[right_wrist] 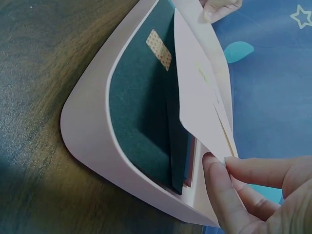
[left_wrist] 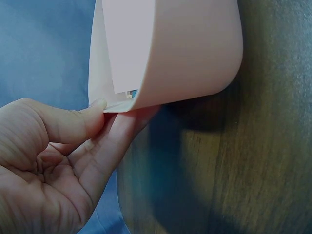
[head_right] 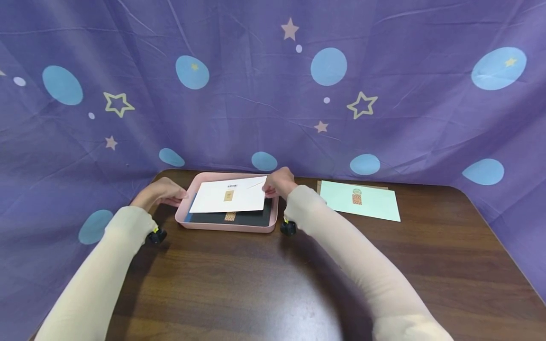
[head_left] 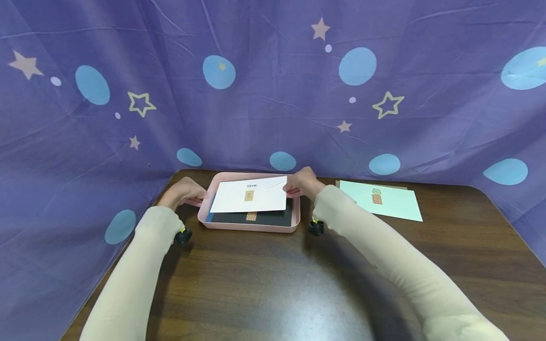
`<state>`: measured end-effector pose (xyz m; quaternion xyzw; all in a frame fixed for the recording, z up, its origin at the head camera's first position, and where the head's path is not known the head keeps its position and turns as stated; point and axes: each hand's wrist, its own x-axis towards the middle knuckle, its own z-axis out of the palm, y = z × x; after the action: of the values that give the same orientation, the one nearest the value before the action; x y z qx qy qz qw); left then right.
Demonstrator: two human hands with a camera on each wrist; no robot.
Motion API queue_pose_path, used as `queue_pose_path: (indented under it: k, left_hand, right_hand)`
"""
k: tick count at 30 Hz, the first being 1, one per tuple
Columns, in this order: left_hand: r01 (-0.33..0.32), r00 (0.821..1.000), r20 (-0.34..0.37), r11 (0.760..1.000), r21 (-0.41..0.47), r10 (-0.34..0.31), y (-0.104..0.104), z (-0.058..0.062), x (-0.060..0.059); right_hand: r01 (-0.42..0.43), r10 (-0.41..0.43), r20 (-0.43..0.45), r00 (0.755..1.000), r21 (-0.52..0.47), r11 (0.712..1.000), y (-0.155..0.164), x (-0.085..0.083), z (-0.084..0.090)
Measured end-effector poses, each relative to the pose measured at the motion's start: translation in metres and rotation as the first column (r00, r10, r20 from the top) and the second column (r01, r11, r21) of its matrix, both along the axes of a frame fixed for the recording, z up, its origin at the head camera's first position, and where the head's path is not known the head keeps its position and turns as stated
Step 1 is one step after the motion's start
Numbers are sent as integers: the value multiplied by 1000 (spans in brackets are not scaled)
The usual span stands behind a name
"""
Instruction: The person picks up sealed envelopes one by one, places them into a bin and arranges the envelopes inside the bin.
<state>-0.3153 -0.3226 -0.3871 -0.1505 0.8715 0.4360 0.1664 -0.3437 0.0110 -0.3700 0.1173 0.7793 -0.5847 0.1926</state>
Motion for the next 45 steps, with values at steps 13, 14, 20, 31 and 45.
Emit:
queue_pose_path:
  k: [13, 14, 20, 31, 45]
  left_hand:
    - [-8, 1000, 1, 1000, -8, 8, 2, 1, 0]
    - [-10, 1000, 2, 1000, -9, 10, 2, 1, 0]
    - [-15, 1000, 7, 1000, -23, 15, 2, 2, 1]
    - [-5, 1000, 7, 1000, -22, 6, 1, 1, 1]
    - [-13, 1000, 15, 1000, -17, 13, 0, 3, 1]
  right_hand:
    - [22, -19, -47, 999, 49, 999, -6, 1, -5]
    - [22, -20, -49, 999, 49, 999, -7, 1, -6]
    - [16, -13, -56, 998, 53, 998, -9, -1, -10]
    - [5, 7, -108, 994, 116, 993, -10, 1, -15]
    - [-32, 88, -171, 981, 304, 952, -14, -2, -24]
